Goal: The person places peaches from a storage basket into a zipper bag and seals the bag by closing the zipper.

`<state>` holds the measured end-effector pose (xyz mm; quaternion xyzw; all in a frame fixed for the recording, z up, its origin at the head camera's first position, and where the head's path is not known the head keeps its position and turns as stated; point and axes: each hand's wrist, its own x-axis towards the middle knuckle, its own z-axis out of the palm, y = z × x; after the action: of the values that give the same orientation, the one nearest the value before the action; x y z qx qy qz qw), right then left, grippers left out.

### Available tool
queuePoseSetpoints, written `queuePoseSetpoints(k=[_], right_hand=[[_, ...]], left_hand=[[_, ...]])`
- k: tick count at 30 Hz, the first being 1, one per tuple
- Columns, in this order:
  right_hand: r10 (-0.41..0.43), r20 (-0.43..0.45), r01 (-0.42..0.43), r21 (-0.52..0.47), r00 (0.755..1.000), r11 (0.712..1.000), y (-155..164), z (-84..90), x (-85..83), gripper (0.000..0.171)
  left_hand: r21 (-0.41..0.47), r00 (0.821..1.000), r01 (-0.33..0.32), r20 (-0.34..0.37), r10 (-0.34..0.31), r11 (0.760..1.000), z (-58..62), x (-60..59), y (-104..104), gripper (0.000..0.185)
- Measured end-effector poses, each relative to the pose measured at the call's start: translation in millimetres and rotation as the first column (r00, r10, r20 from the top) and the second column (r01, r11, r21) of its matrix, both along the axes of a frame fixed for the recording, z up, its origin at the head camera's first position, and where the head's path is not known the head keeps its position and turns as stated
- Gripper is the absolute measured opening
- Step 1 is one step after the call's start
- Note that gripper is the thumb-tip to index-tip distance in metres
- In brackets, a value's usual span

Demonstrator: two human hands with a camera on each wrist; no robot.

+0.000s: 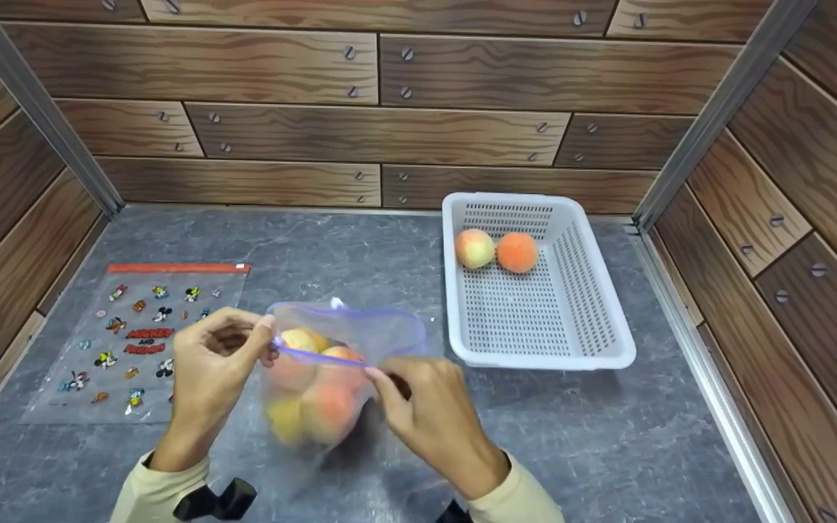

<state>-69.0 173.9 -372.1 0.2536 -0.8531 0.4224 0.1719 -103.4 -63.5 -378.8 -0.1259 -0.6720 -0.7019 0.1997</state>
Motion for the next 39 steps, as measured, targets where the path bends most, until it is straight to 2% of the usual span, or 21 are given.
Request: queuePoseSetpoints(k=[5, 10, 14, 17, 20, 22, 24, 26, 29, 32, 35, 39], right_hand=[[0.007, -0.09, -0.006, 0.015, 0.996, 1.0, 5.3, 14.3, -8.2, 0.011], [-0.014, -0.207, 0.031, 0.079, 0.978, 0.996, 13.5, 27.0, -15.3, 0.013], [-0.018, -0.283, 0.063, 0.15, 0.959, 0.987, 20.5, 33.2, -18.5, 0.015], [0.002, -0.331, 0.057, 0.168, 0.944, 0.984, 24.4, 33.9, -20.1, 0.018], [0.022, -0.357, 0.038, 0.16, 0.934, 0.986, 27.4, 32.3, -21.0, 0.019], [0.028, -0.354, 0.024, 0.14, 0.935, 0.99, 29.2, 31.1, -21.1, 0.018], [0.027, -0.342, 0.016, 0.121, 0.939, 0.993, 30.2, 29.9, -20.6, 0.018], [0.029, -0.323, 0.003, 0.098, 0.946, 0.995, 30.9, 28.2, -19.6, 0.019], [0.042, -0.298, -0.022, 0.068, 0.954, 0.997, 31.0, 24.3, -18.2, 0.025], [0.065, -0.264, -0.062, 0.019, 0.962, 0.998, 30.7, 19.4, -17.4, 0.03], [0.075, -0.22, -0.084, -0.029, 0.973, 0.996, 30.2, 14.8, -16.8, 0.029], [0.061, -0.179, -0.076, -0.079, 0.982, 0.994, 30.4, 10.7, -17.5, 0.026]], left_hand=[[0.008, 0.997, -0.068, -0.024, 0.068, 0.998, 3.5, 5.6, 0.5, 0.012], [-0.018, 0.994, -0.11, -0.016, 0.11, 0.994, 6.4, 19.4, 3.3, 0.014], [-0.071, 0.994, -0.098, 0.032, 0.1, 0.993, 6.6, 32.7, 2.2, 0.018], [-0.118, 0.995, -0.069, 0.065, 0.077, 0.991, 6.4, 35.6, -5.1, 0.021], [-0.153, 0.994, -0.083, 0.055, 0.092, 0.985, 4.9, 25.0, -19.2, 0.024], [-0.184, 0.993, -0.11, 0.024, 0.116, 0.977, 1.0, 9.6, -28.9, 0.021], [-0.25, 0.994, -0.11, -0.011, 0.111, 0.962, -4.8, -8.9, -35.4, 0.013], [-0.306, 0.999, -0.047, -0.014, 0.045, 0.951, -11.6, -26.0, -36.9, 0.014], [-0.354, 0.994, 0.105, 0.021, -0.104, 0.929, -20.2, -43.4, -33.2, 0.024], [-0.325, 0.981, 0.196, 0.068, -0.184, 0.925, -26.0, -51.7, -27.9, 0.021], [-0.271, 0.974, 0.227, 0.079, -0.213, 0.935, -29.8, -55.7, -25.2, 0.016], [-0.239, 0.967, 0.254, 0.048, -0.25, 0.937, -30.5, -59.2, -23.5, 0.012]])
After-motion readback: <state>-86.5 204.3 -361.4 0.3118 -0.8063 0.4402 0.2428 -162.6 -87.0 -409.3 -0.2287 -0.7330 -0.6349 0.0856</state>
